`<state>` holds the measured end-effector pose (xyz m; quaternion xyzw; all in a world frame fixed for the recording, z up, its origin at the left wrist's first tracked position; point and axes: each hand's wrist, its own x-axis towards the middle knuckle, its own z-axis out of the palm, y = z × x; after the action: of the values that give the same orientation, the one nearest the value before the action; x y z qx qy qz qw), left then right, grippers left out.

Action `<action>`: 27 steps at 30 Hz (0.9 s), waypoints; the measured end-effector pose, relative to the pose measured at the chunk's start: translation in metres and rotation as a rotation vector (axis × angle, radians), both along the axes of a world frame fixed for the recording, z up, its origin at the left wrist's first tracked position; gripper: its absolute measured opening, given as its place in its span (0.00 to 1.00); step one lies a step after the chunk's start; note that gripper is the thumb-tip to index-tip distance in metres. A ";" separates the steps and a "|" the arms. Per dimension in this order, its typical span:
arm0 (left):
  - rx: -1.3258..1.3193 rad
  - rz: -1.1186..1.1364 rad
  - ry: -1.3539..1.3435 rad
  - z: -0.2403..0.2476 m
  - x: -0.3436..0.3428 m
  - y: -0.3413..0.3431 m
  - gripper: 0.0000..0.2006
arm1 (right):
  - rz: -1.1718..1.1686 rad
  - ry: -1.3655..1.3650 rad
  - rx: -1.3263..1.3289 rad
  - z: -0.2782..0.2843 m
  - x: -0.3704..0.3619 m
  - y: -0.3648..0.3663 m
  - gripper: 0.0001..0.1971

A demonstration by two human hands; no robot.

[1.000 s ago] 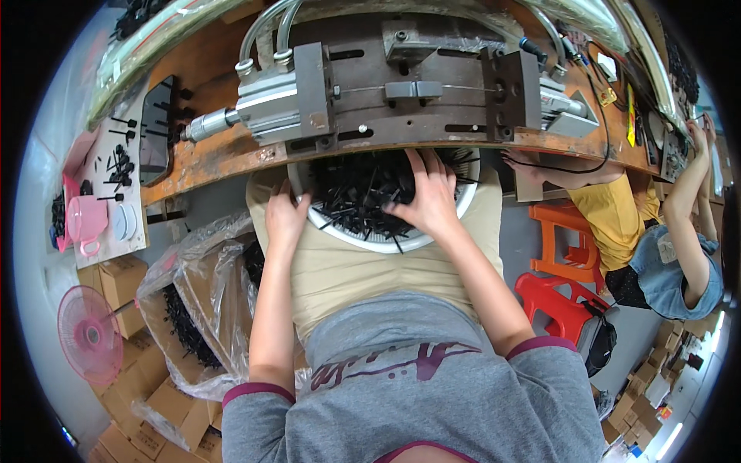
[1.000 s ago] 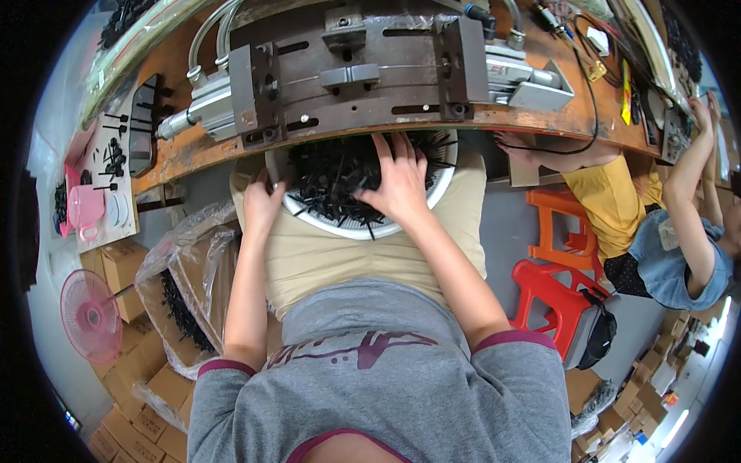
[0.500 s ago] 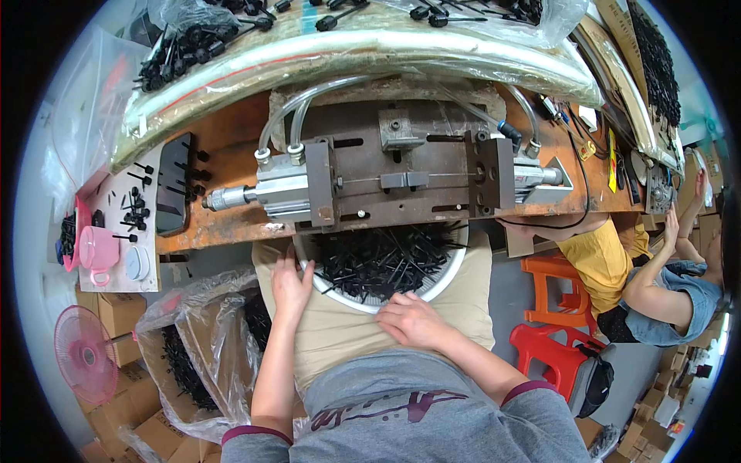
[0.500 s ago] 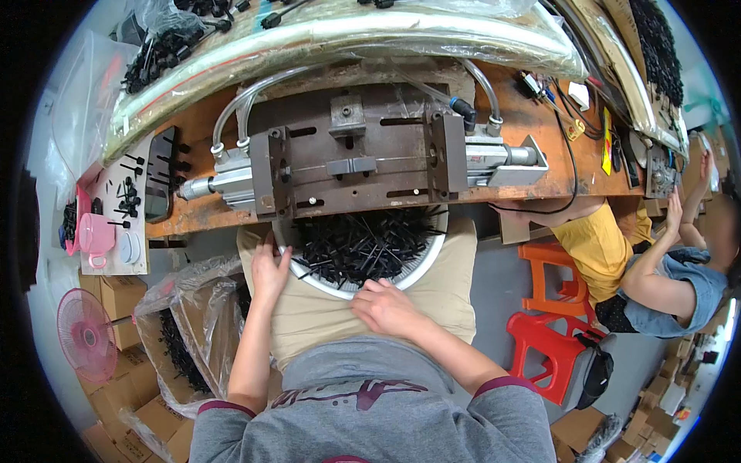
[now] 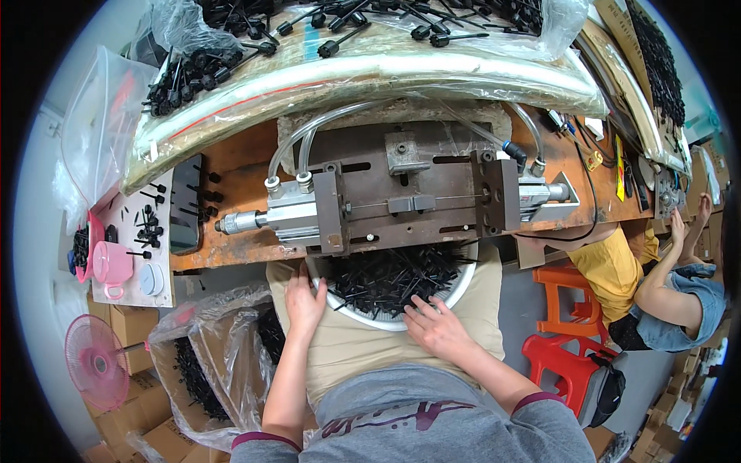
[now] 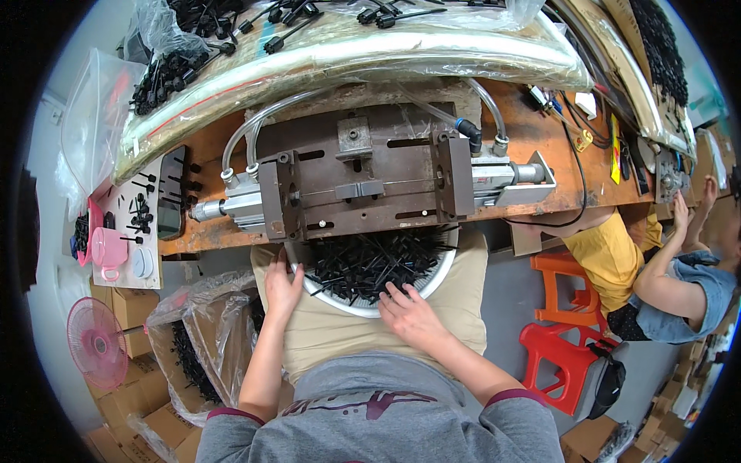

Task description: Using a pneumatic jig to assemble or crimp black plastic wiring components.

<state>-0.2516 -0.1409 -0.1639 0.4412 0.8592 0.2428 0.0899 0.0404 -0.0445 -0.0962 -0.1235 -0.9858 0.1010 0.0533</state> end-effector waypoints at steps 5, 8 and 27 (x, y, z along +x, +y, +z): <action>-0.053 0.029 -0.045 -0.003 -0.002 0.000 0.28 | 0.042 0.174 -0.012 0.048 -0.022 0.005 0.15; -0.062 0.021 -0.019 -0.010 -0.003 -0.001 0.30 | -0.010 0.451 0.330 0.107 -0.034 0.033 0.12; 0.031 0.018 -0.045 -0.007 -0.001 0.001 0.30 | -0.278 0.281 0.491 0.269 -0.135 0.316 0.07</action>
<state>-0.2526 -0.1403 -0.1711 0.4290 0.8571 0.2670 0.1002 -0.0950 0.2715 0.1731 -0.2251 -0.9373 -0.1323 0.2307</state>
